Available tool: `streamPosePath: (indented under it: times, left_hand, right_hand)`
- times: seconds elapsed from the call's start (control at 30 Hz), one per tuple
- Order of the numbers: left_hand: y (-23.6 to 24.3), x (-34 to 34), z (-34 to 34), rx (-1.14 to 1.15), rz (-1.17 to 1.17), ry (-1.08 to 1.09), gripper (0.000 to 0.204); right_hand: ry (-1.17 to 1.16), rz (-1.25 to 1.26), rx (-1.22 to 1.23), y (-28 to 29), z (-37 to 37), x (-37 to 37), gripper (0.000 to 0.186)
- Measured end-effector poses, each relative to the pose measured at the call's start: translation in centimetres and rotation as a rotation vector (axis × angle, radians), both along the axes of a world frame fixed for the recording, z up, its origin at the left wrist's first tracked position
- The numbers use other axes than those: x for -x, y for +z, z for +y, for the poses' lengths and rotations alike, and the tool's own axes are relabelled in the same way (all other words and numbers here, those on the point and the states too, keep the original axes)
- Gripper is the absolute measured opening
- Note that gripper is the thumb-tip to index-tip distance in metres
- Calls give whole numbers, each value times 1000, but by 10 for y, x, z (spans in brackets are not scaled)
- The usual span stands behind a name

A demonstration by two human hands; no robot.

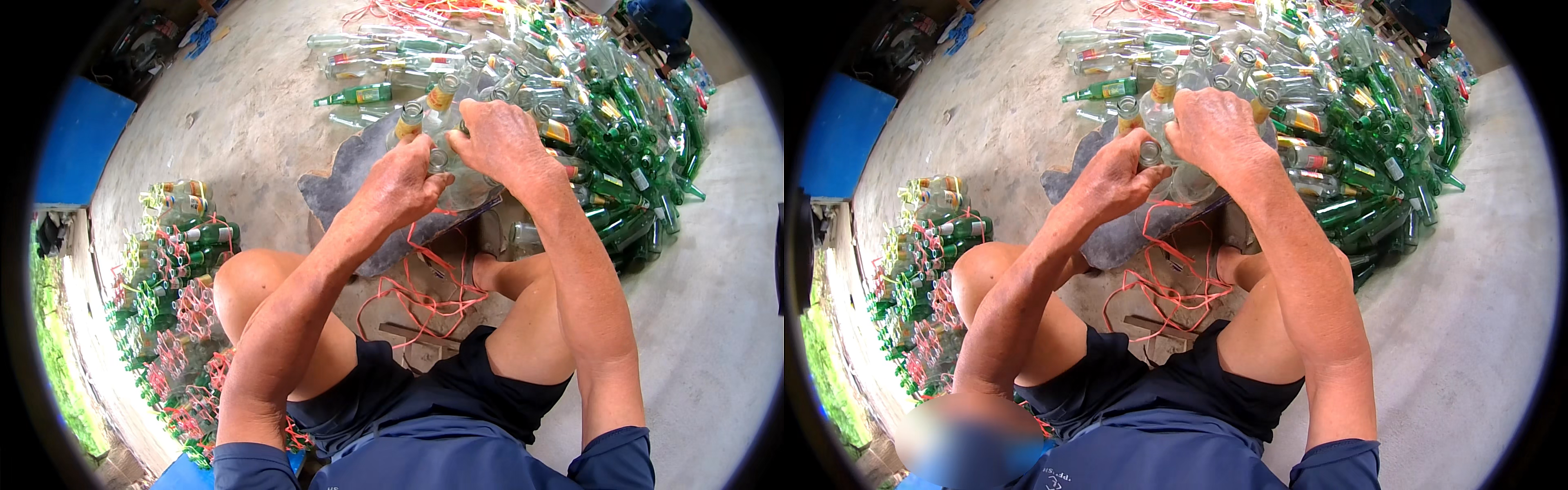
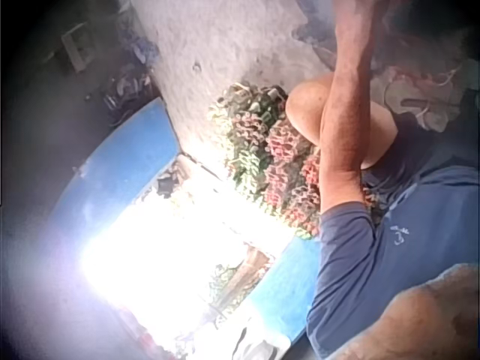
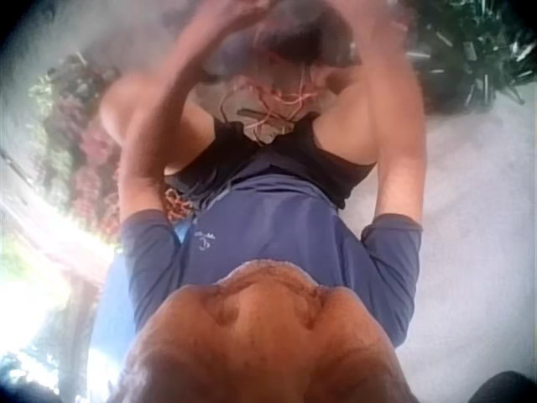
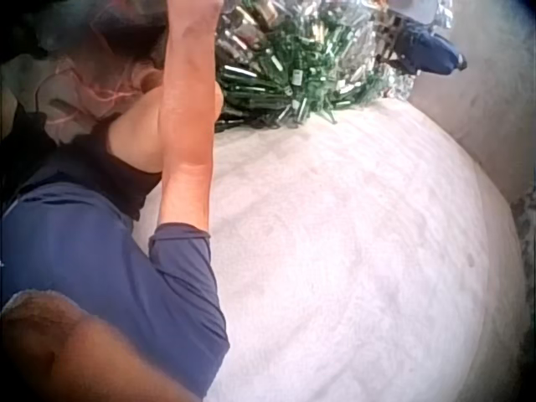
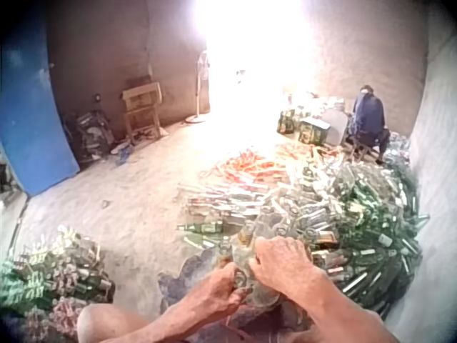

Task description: The person sits on the floor and uses a pink plastic strap to bundle a group of empty glass bottles together. They thread the strap through the necks of the bottles, pull it tight, and tie a knot to secure the bundle.

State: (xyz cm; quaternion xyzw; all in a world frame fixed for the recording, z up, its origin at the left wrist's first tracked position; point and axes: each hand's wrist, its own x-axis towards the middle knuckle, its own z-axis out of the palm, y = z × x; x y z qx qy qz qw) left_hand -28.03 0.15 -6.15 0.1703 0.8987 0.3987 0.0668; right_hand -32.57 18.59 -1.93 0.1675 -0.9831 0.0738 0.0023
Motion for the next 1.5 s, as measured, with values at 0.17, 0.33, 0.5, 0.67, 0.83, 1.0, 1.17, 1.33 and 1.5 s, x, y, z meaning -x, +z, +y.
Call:
streamPosePath:
  times: [0.17, 0.33, 0.5, 0.67, 0.83, 1.0, 1.17, 1.33, 1.5]
  left_hand:
    - [1, 1, -2, 0, -20, -15, 33]
    - [-1, 1, -2, -42, -28, -13, 31]
    - [-7, 2, -2, -26, 15, -12, 27]
    - [-9, 1, -3, -63, 30, -8, 24]
    - [-12, -1, -1, -75, 38, 11, 26]
    - [-13, -1, -1, -59, 39, 34, 29]
    - [-10, -4, -1, -66, 50, 38, 29]
    - [-15, -6, -1, -107, 75, 42, 29]
    - [-14, -6, 4, -90, 83, 66, 30]
  right_hand:
    - [26, 29, 57, -2, 1, -3, 39]
    - [46, 52, 111, 8, 4, -9, 33]
    - [53, 136, 216, -3, 8, -11, 33]
    - [43, 134, 256, -7, 6, -7, 30]
    - [38, 138, 290, -6, 7, -13, 29]
    - [-21, 105, 314, 4, 3, -30, 30]
    - [-24, 321, 521, 18, 14, -46, 17]
    - [-87, 419, 747, 17, 15, -96, 9]
    - [-107, 229, 762, -38, -1, -153, 8]
